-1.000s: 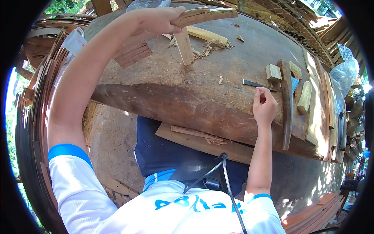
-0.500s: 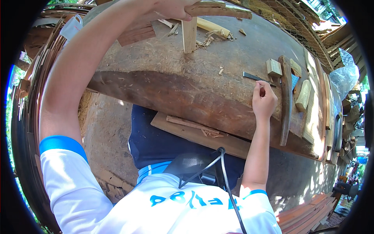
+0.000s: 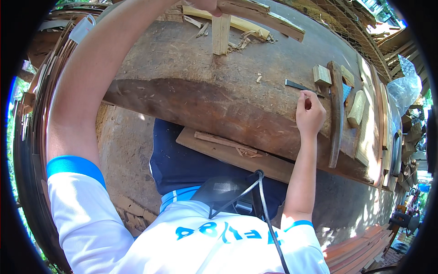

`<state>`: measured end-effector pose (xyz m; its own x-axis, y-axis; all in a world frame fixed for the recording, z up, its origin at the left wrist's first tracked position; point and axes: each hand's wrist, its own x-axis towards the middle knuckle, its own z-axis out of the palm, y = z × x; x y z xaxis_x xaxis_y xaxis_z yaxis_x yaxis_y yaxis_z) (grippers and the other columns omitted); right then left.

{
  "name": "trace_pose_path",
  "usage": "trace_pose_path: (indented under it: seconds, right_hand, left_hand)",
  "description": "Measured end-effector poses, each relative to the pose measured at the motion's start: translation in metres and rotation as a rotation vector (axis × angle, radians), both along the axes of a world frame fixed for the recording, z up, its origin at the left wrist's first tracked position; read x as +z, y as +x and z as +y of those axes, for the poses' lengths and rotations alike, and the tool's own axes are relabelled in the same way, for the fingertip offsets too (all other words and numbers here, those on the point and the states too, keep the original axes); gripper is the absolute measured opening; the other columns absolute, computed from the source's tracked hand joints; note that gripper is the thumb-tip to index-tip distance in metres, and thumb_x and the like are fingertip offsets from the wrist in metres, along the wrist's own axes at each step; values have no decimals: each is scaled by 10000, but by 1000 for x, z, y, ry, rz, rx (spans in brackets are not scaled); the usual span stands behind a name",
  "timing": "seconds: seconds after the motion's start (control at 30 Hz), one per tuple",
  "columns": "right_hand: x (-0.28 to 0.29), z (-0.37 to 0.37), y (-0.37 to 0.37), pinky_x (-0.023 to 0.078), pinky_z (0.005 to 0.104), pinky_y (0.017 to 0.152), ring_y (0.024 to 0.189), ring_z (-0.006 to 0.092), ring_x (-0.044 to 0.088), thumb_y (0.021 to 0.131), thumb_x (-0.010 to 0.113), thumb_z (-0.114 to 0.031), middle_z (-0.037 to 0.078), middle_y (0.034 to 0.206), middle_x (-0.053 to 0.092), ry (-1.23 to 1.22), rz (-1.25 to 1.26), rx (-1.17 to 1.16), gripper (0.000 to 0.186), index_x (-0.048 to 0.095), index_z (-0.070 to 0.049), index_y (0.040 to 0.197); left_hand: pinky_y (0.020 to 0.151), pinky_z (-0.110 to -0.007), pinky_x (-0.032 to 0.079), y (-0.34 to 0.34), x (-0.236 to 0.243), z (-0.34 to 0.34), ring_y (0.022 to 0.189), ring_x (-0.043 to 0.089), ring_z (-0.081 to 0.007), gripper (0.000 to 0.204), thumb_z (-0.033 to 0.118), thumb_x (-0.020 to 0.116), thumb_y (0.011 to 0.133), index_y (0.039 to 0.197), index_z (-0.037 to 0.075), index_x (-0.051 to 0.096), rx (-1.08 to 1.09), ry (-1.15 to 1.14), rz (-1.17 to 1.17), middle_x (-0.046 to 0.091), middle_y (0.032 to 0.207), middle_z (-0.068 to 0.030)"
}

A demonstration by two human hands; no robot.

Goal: Using a chisel and hammer to carve and shape a wooden piece on a workbench.

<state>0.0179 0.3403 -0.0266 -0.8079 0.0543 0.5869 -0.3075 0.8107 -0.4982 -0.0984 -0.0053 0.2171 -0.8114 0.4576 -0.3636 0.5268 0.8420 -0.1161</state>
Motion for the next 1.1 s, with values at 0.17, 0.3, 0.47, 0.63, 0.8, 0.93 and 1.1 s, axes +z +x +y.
trace_pose_path:
  seconds: [0.17, 0.3, 0.47, 0.63, 0.8, 0.93, 1.1]
  right_hand:
    - [1, -1, 0, 471, 365, 561, 563, 232, 614, 949, 688, -181, 62, 627, 620, -8, -9, -1, 71, 727, -122, 958]
    - [0, -1, 0, 468, 367, 560, 561, 230, 611, 953, 684, -185, 60, 620, 611, -16, -18, 0, 78, 728, -121, 961]
    - [1, -1, 0, 466, 368, 559, 559, 229, 609, 956, 680, -189, 55, 614, 605, -11, -21, -7, 82, 727, -122, 960]
    - [3, -3, 0, 468, 368, 561, 559, 232, 611, 952, 685, -184, 54, 612, 603, -18, -22, -1, 76, 726, -119, 953]
    - [2, 0, 1, 464, 370, 554, 555, 231, 611, 939, 694, -175, 49, 612, 602, -15, -3, -19, 67, 723, -114, 938]
    - [8, -2, 1, 527, 382, 736, 850, 235, 678, 920, 701, -165, 85, 885, 691, -28, -142, -1, 132, 731, -130, 1044]
    - [7, -5, -3, 312, 501, 1200, 1439, 333, 381, 921, 682, -189, 117, 1467, 506, 184, 27, -113, 410, 655, -175, 1329]
  left_hand:
    - [1250, -464, 233, -13, -9, -9, 1490, 389, -365, 832, 282, 692, 986, 1635, 42, 229, 53, 1, -5, 448, 1581, -221]
    - [1168, -427, 362, -15, -12, -22, 1462, 426, -352, 856, 285, 708, 974, 1636, 34, 227, 43, 76, 30, 472, 1560, -220]
    - [1100, -424, 402, -8, 3, -15, 1389, 501, -343, 889, 293, 731, 958, 1635, 20, 224, 70, 75, -77, 519, 1511, -223]
    - [1023, -422, 436, -11, -8, -26, 1278, 575, -339, 768, 273, 738, 949, 1572, 38, 355, 21, 178, -9, 623, 1354, -200]
    - [995, -427, 451, -26, -10, -7, 1223, 604, -341, 690, 228, 737, 933, 1512, 36, 415, 51, 77, -96, 645, 1299, -197]
    - [1094, -423, 420, -29, -25, -21, 1350, 526, -332, 695, 169, 671, 945, 1563, 58, 372, -32, 110, 49, 564, 1439, -207]
    - [1196, -415, 372, 6, 7, 19, 1478, 417, -323, 714, 153, 638, 954, 1605, 96, 350, 48, 46, 13, 463, 1582, -172]
